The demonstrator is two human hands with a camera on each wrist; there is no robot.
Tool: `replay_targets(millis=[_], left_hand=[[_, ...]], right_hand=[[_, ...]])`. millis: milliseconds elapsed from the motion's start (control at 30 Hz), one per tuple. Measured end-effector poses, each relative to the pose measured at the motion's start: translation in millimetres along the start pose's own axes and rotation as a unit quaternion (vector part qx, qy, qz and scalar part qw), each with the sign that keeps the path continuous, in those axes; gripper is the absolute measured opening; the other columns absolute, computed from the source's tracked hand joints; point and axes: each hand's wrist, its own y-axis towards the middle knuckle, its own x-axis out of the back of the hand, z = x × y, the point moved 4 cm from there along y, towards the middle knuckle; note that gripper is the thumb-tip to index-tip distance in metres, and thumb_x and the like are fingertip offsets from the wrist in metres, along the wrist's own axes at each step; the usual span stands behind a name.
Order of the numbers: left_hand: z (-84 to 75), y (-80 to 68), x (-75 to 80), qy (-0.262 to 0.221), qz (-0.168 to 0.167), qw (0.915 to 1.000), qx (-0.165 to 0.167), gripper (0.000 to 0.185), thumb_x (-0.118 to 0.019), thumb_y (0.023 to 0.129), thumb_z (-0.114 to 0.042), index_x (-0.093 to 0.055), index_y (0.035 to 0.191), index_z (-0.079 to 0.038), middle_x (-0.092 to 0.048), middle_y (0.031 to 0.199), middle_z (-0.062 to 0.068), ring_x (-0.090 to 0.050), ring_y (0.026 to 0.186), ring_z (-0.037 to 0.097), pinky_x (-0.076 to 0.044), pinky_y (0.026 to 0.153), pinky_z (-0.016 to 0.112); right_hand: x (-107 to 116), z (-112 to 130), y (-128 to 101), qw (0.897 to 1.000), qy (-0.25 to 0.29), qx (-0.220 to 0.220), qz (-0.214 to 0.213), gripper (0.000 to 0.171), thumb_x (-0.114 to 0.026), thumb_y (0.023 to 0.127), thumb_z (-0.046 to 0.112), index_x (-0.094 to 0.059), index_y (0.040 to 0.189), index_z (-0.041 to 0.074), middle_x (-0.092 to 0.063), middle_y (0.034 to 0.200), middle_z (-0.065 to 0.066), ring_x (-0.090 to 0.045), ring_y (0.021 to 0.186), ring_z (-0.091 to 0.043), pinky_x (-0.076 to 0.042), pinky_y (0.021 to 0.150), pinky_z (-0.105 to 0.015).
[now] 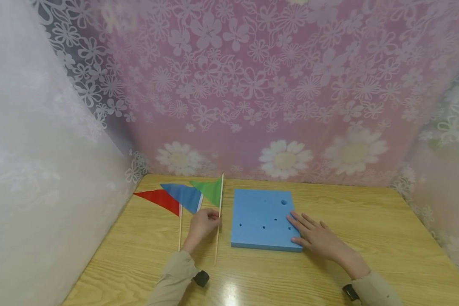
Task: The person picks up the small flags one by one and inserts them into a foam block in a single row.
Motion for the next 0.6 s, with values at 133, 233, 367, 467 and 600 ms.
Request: replay_targets(millis=[133, 233, 367, 467, 600], left_hand=[[-2.3, 2.4, 1.1, -0.071, 0.024, 0.9971, -0.013, 0.022, -0.07, 0.095, -0.009, -0.072, 0.113, 0.004, -0.074, 0.096, 0.012, -0.072, 0.08, 0.021, -0.061, 0.068, 0.032], [-7.8, 4.0, 2.5, -0.107, 0.033, 0.9934, -0.028, 0.028, -0.07, 0.097, -0.011, -0.068, 0.119, 0.006, -0.075, 0.1, 0.015, -0.074, 0.085, 0.025, -0.063, 0.072, 0.035], [-19.0, 5.6, 3.0, -0.144, 0.033, 0.9878, -0.05, 0.033, -0.069, 0.098, -0.013, -0.065, 0.125, 0.006, -0.074, 0.103, 0.017, -0.074, 0.09, 0.028, -0.063, 0.077, 0.041], [-29.3, 6.2, 1.1, -0.172, 0.032, 0.9824, -0.067, 0.035, -0.068, 0.098, -0.013, -0.063, 0.127, 0.007, -0.072, 0.106, 0.018, -0.074, 0.093, 0.031, -0.062, 0.08, 0.045], [-45.1, 7.3, -4.1, -0.207, 0.035, 0.9738, -0.086, 0.033, -0.069, 0.098, -0.011, -0.063, 0.126, 0.006, -0.071, 0.107, 0.02, -0.073, 0.096, 0.034, -0.062, 0.082, 0.045]], right_hand=[[-2, -1, -1, 1.0, -0.001, 0.002, -0.004, 0.066, -0.056, 0.103, 0.044, -0.039, 0.156, 0.008, -0.033, 0.162, -0.017, -0.035, 0.143, -0.048, -0.03, 0.102, -0.08], [-3, -1, -1, 1.0, -0.003, 0.006, -0.009, 0.066, -0.056, 0.103, 0.044, -0.04, 0.156, 0.008, -0.034, 0.162, -0.017, -0.037, 0.143, -0.048, -0.031, 0.1, -0.08], [-2, -1, -1, 1.0, -0.005, 0.007, -0.012, 0.066, -0.057, 0.102, 0.043, -0.041, 0.155, 0.008, -0.034, 0.161, -0.017, -0.038, 0.142, -0.048, -0.033, 0.1, -0.08], [-2, 0, -1, 1.0, -0.008, 0.004, -0.011, 0.065, -0.056, 0.102, 0.044, -0.041, 0.155, 0.008, -0.035, 0.161, -0.016, -0.038, 0.143, -0.047, -0.033, 0.101, -0.079], [-1, 1, -2, 1.0, -0.012, 0.001, -0.012, 0.066, -0.056, 0.103, 0.043, -0.041, 0.156, 0.008, -0.035, 0.161, -0.016, -0.038, 0.143, -0.046, -0.033, 0.101, -0.079]])
